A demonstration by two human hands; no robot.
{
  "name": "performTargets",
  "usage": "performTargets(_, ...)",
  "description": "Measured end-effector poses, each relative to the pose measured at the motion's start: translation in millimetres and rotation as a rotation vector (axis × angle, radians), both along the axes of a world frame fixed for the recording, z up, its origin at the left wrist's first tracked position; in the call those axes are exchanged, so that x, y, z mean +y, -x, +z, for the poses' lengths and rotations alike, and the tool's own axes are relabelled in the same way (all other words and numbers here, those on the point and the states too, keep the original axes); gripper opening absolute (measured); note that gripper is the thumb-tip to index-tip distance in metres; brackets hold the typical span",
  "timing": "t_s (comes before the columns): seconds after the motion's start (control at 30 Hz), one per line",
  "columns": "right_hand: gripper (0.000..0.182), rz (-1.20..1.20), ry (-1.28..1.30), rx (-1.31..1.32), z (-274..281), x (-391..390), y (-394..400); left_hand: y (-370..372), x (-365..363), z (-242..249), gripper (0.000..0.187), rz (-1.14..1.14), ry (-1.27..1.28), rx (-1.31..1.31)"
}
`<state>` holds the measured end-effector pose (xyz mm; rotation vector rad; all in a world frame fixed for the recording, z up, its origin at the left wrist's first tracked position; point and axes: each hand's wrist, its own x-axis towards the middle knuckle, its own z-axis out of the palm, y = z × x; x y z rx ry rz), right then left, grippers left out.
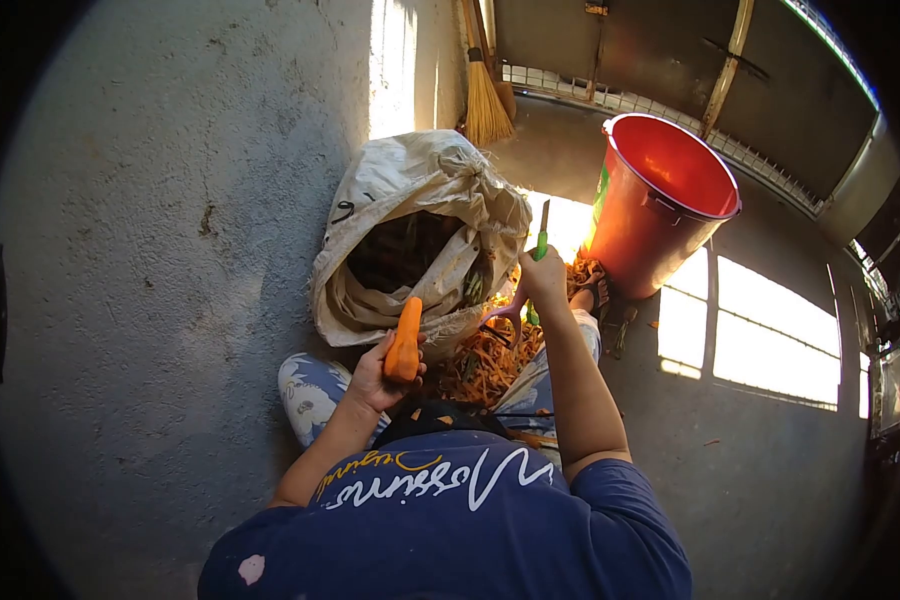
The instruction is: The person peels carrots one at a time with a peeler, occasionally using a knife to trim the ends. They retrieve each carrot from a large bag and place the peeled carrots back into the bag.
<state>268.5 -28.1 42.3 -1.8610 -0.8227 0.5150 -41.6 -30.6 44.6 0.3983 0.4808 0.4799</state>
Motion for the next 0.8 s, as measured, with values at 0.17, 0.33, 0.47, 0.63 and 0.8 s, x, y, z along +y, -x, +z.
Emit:
performTargets(0.17, 0.026, -0.069, -0.214, -0.096, 41.3, 9.7, 41.1, -13.3, -16.0, 5.7, 0.038, 0.062, -0.339, 0.325)
performTargets(0.33, 0.024, 0.002, -0.291, -0.227, 77.9, 12.6, 74.1, -17.5, -31.3, 14.0, 0.031, 0.058, -0.595, 0.405)
performTargets(0.47, 0.024, -0.21, -0.082, -0.264, 37.2, 42.0, 12.9, 1.6, -28.0, 11.2, 0.032, -0.073, -0.504, 0.36)
performTargets(0.63, 0.025, -0.026, -0.135, -0.152, 44.2, 24.0, 14.8, -2.6, -21.5, 10.3, 0.038, 0.007, -0.205, 0.356)
performTargets(0.8, 0.027, 0.068, -0.156, -0.178, 42.2, 14.5, 36.6, -8.7, -1.7, -8.1, 0.044, -0.019, 0.113, -0.004)
